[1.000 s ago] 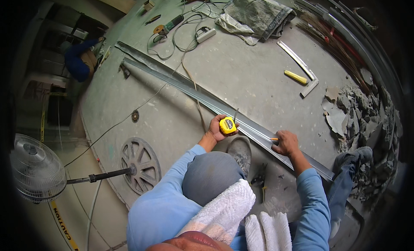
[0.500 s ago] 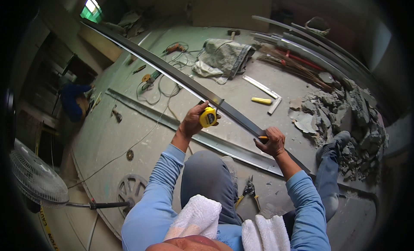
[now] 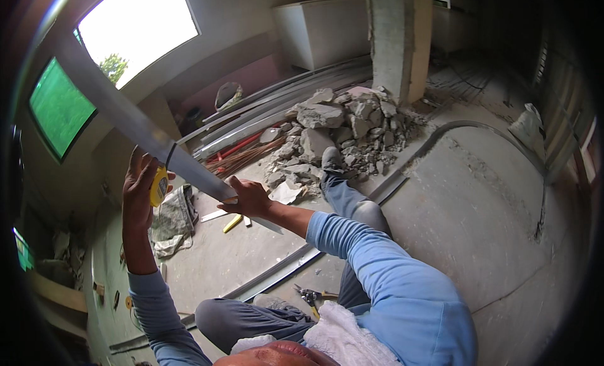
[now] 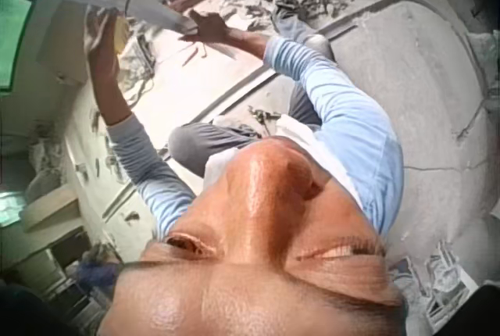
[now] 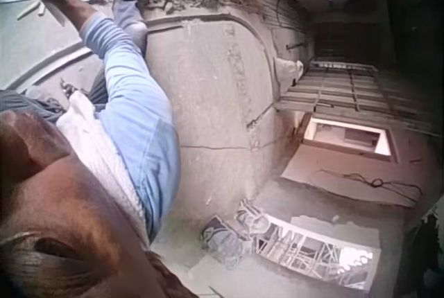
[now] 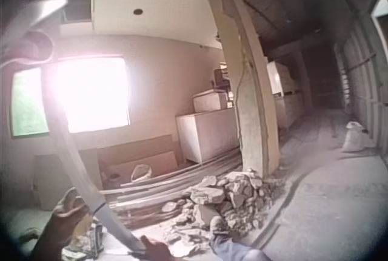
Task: The person measures and marks metal strips with a tape measure and pencil, then cuts them using tin snips. The person sits on the floor during the task and handles multiple metal strips sequentially.
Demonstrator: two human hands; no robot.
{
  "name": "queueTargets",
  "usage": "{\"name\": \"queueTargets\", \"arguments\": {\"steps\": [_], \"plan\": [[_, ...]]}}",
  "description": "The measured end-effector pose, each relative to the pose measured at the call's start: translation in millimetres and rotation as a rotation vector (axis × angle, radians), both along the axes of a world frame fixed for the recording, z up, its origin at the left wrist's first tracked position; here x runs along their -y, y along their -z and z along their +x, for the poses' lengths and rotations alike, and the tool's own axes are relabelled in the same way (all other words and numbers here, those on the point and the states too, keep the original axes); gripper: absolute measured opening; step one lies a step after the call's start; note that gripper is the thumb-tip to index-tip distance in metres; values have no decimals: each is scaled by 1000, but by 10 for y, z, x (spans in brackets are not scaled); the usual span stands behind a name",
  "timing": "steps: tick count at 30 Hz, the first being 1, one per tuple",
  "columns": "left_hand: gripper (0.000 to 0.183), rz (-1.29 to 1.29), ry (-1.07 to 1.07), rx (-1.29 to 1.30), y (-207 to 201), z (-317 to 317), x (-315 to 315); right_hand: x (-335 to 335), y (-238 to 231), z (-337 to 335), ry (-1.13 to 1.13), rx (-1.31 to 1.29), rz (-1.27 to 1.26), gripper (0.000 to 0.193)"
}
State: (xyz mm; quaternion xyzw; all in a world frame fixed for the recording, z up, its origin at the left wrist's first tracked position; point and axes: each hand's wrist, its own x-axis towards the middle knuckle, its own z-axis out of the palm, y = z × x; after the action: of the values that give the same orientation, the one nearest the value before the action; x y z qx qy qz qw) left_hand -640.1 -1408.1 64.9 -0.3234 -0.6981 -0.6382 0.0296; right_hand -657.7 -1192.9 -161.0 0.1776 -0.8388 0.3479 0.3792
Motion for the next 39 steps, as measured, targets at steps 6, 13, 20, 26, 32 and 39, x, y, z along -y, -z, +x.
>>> {"name": "queueTargets", "arguments": {"steps": [6, 13, 20, 26, 32, 39], "plan": [[88, -631, -222, -243, 809, 67, -429, -456, -249, 386, 231, -28, -124, 73], [74, -937, 59, -319, 1910, 503, -823, -882, -645, 1110, 392, -134, -454, 46], [22, -1000, 10, -635, 1844, 528, -817, -950, -507, 1268, 411, -171, -876, 40], [15, -1180, -37, -785, 1978, 246, -589, -842, 260, 963, 521, -163, -923, 42], [16, -1357, 42, -639, 2359, 87, -341, -482, 1234, 590, 677, 70, -1082, 40], [19, -1486, 118, -503, 2762, -151, 28, -12, 1846, 302, 873, 630, -1056, 70]]}}
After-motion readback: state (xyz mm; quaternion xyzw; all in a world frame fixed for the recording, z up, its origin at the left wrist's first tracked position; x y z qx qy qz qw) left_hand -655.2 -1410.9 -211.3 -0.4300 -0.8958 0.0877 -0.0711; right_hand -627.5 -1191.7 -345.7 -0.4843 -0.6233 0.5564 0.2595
